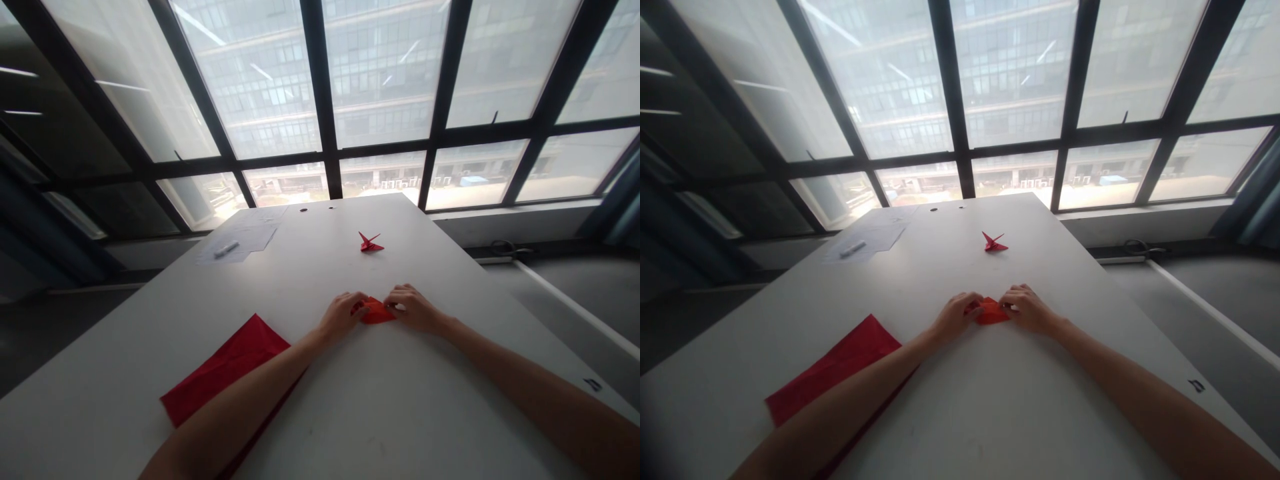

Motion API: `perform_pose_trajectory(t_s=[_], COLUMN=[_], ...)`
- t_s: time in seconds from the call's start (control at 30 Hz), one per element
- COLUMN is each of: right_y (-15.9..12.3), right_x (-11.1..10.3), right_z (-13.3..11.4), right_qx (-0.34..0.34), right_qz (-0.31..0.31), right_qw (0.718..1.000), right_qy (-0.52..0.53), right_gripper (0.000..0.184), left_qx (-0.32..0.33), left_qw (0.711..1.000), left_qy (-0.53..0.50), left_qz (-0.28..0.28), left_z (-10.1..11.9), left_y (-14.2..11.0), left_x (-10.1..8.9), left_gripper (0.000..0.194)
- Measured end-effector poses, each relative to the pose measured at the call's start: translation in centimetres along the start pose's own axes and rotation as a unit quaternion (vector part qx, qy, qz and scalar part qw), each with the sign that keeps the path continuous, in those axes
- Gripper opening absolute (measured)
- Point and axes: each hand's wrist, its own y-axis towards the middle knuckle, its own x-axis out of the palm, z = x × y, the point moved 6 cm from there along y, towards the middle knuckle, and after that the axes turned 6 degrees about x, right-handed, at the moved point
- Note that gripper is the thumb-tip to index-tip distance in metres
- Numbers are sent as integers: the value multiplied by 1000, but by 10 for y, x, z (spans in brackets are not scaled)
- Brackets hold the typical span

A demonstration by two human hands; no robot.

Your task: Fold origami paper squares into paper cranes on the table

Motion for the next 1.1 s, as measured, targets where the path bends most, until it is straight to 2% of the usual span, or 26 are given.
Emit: perform_pose_trajectory(t_s=[0.13, 0.23, 0.33, 0.5, 0.8, 0.9, 1.1], right_y=[-1, -4, -7, -7, -6, -6, -4], right_x=[1, 0, -2, 1, -1, -3, 5], right_z=[-1, -8, -18, -28, -27, -26, -31], right_qx=[-5, -36, -71, -97, -79, -69, -54], right_qz=[-12, -28, -38, -34, -54, -50, -24], right_qw=[1000, 999, 996, 992, 987, 986, 997], right_qy=[-8, -12, -28, -67, -127, -143, -57], right_gripper=[19, 14, 7, 10, 10, 10, 14], left_qx=[-3, 14, 42, 65, 71, 83, 88], left_qw=[1000, 999, 997, 995, 995, 995, 995], left_qy=[16, 35, 51, 61, 57, 40, 20], left_qz=[-13, -22, -39, -49, -47, -48, -45], left_z=[-3, -1, 3, 6, 7, 6, 5], left_y=[-1, -3, -5, -4, -3, -4, -3], left_x=[4, 4, 4, 1, -1, 0, 3], left_gripper=[17, 10, 13, 19, 10, 15, 20])
